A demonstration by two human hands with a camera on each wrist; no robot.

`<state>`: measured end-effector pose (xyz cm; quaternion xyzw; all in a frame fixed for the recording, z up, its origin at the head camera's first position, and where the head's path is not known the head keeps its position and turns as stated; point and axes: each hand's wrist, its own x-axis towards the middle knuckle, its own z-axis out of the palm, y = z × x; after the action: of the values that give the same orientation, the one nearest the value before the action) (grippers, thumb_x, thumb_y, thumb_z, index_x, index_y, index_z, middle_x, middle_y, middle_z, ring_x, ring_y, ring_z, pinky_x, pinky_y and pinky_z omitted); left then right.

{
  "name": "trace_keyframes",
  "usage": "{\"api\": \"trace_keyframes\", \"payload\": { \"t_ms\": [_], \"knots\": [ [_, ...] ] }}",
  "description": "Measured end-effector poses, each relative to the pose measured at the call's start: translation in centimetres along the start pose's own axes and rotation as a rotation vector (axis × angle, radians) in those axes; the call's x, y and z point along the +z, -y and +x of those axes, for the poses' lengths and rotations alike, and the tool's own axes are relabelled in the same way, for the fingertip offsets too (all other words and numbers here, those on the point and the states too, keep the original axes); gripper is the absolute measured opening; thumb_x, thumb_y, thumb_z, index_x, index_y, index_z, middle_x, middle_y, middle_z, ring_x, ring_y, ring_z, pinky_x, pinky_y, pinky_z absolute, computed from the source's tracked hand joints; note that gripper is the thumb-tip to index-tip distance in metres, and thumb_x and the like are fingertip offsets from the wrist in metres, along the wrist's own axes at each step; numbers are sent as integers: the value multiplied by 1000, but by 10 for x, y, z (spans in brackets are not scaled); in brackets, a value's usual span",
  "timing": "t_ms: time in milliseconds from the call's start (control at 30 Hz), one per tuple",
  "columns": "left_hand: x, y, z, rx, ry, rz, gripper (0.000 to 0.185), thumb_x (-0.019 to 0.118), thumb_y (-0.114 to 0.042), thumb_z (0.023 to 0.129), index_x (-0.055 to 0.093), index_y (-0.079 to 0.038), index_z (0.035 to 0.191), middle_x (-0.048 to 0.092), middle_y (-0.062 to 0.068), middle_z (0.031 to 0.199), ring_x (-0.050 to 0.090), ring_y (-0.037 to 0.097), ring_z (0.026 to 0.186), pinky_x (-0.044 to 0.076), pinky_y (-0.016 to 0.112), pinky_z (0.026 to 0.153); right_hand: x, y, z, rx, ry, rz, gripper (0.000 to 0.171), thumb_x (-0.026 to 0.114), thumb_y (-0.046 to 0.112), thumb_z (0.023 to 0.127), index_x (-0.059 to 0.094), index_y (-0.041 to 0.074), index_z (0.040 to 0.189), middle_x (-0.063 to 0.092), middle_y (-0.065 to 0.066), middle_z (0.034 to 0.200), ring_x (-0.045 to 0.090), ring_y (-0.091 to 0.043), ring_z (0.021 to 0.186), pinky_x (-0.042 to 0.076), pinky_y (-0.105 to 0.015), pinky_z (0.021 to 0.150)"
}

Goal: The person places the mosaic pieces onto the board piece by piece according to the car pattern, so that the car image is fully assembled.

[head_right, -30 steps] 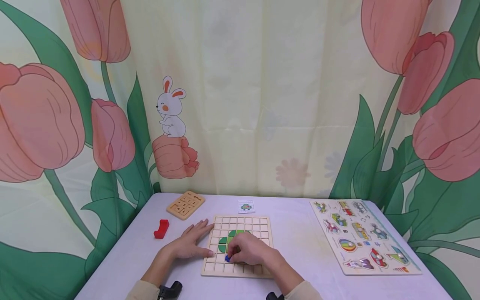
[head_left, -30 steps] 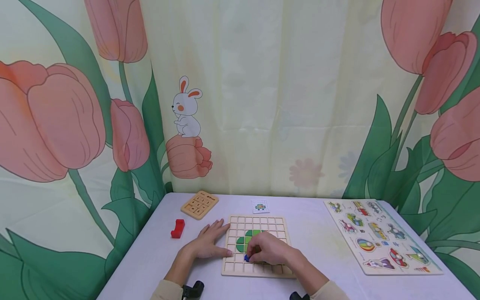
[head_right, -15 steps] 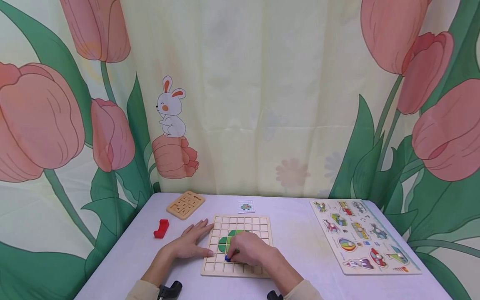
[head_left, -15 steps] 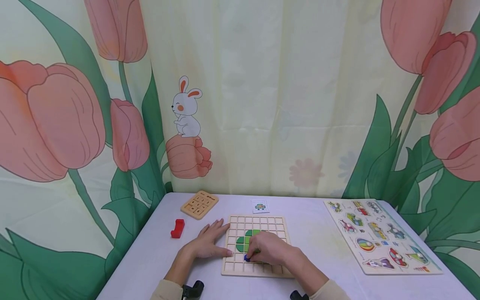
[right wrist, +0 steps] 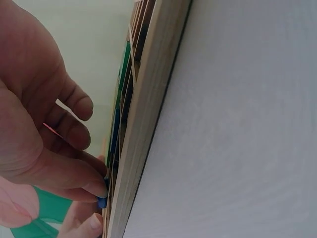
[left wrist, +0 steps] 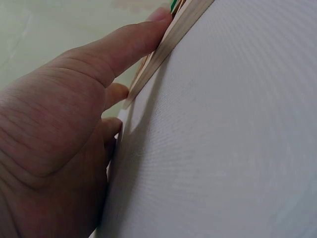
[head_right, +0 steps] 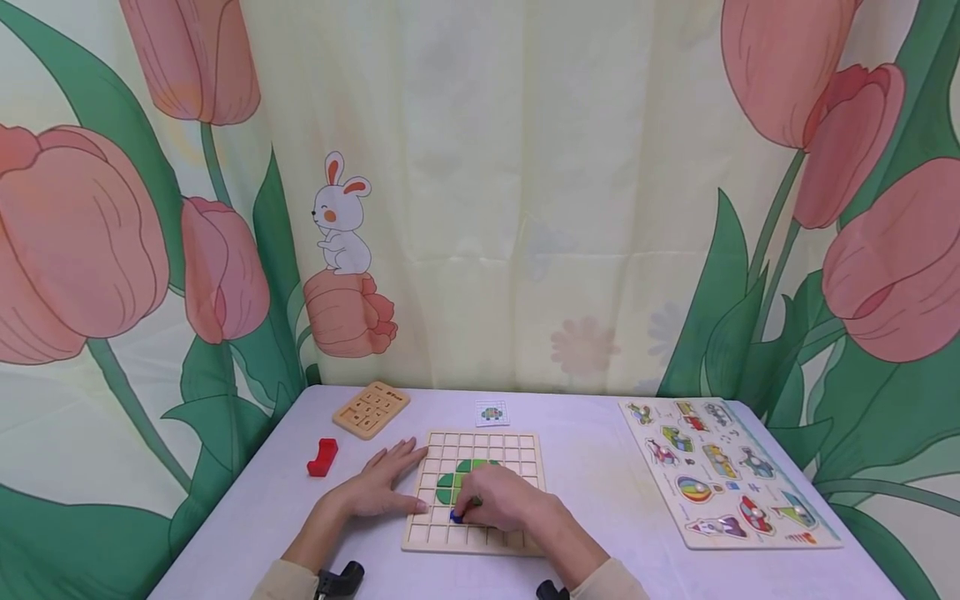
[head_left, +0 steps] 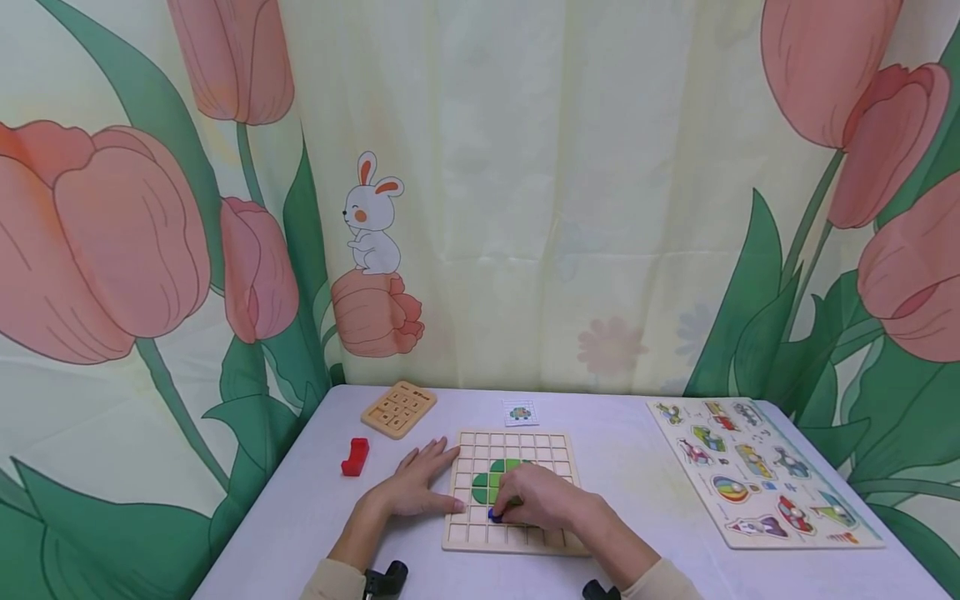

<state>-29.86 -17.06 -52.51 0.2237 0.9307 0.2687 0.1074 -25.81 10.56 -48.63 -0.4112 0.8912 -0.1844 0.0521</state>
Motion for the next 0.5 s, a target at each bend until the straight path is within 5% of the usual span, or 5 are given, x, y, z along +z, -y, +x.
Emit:
{"api": "trace_keyframes", "payload": {
  "t_ms": [500],
  "knots": [
    [2,3,2,2,-6,-4,102,76,-69,79,38,-22,162,23,11,174,12,34,163,5,63,130,0,1,-1,21,14,-11,14,83,22,90,85,28,103,68,23,85,53,7,78,48,-14,73]
  ]
}}
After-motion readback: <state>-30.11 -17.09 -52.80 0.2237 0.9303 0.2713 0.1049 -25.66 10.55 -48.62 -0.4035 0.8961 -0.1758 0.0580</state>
